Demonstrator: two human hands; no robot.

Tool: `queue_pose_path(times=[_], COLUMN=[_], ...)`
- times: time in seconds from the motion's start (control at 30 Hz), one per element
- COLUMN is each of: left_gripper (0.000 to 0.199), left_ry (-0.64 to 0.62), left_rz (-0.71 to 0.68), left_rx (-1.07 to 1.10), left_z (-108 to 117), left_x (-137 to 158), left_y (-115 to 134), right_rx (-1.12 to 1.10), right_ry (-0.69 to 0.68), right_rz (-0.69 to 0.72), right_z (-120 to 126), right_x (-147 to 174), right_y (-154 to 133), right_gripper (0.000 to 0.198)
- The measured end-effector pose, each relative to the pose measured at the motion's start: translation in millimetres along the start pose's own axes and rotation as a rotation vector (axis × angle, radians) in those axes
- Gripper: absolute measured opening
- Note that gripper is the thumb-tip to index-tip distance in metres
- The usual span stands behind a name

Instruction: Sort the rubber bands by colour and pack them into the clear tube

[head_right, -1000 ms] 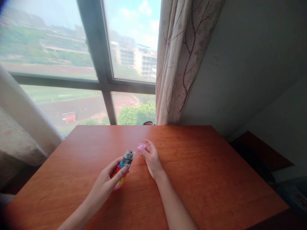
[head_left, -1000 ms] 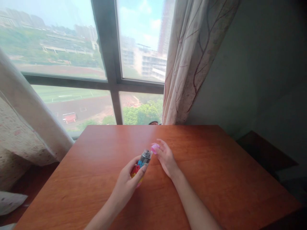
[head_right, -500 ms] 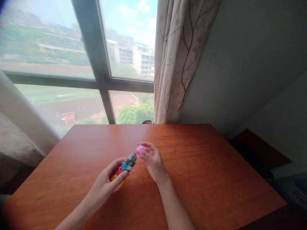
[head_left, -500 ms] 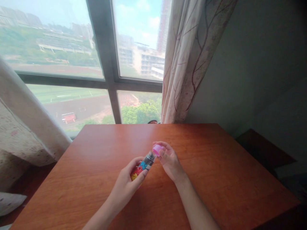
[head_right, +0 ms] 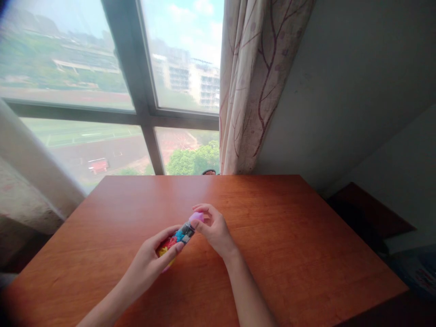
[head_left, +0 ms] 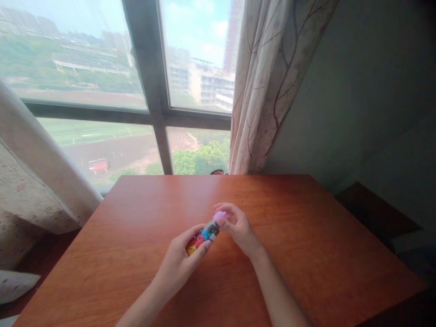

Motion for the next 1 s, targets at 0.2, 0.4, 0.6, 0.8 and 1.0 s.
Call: queue_pose_path(times=[0.2,0.4,0.6,0.8,1.0], left_gripper=[0.034,0.045,0.038,0.034,0.040], left_ry=[0.016,-0.068,0.057,0.094,0.012], left_rz=[-0.212,-0.311,-0.287,-0.247,-0.317], left_rx=[-0.219,-0.304,-0.306,-0.304,-0.342], left_z=[1.2,1.5,3.0,6.8,3.2], left_x=[-0.4,2.8,-1.1,-5.2,-0.4], left_y=[-5.4,-4.3,-6.7,-6.0,-5.6], right_rx=[0.219,0.240,-0.069,-0.003,0.202], right_ry=[0.023,-0.070,-0.088,-0.106,-0.035], right_rz=[0.088,0.011,-0.034,-0.066,-0.057], right_z=[4.1,-1.6,-5.1,-0.3,2.7], right_x=[0.0,3.4,7.0,4.8,0.5], right_y=[3.4,0.3,-12.0,-11.3,2.8], right_gripper=[0.033,0.036,0.032,0.033,0.023])
Point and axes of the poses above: each hand's wrist, its own x-axis away from the middle knuckle, its own z-axis out of the back of the hand, y = z × x, the point moved 1 cm from there along -x, towards the middle knuckle, and after that the axes turned 9 degrees about y, right-handed, at the moved point
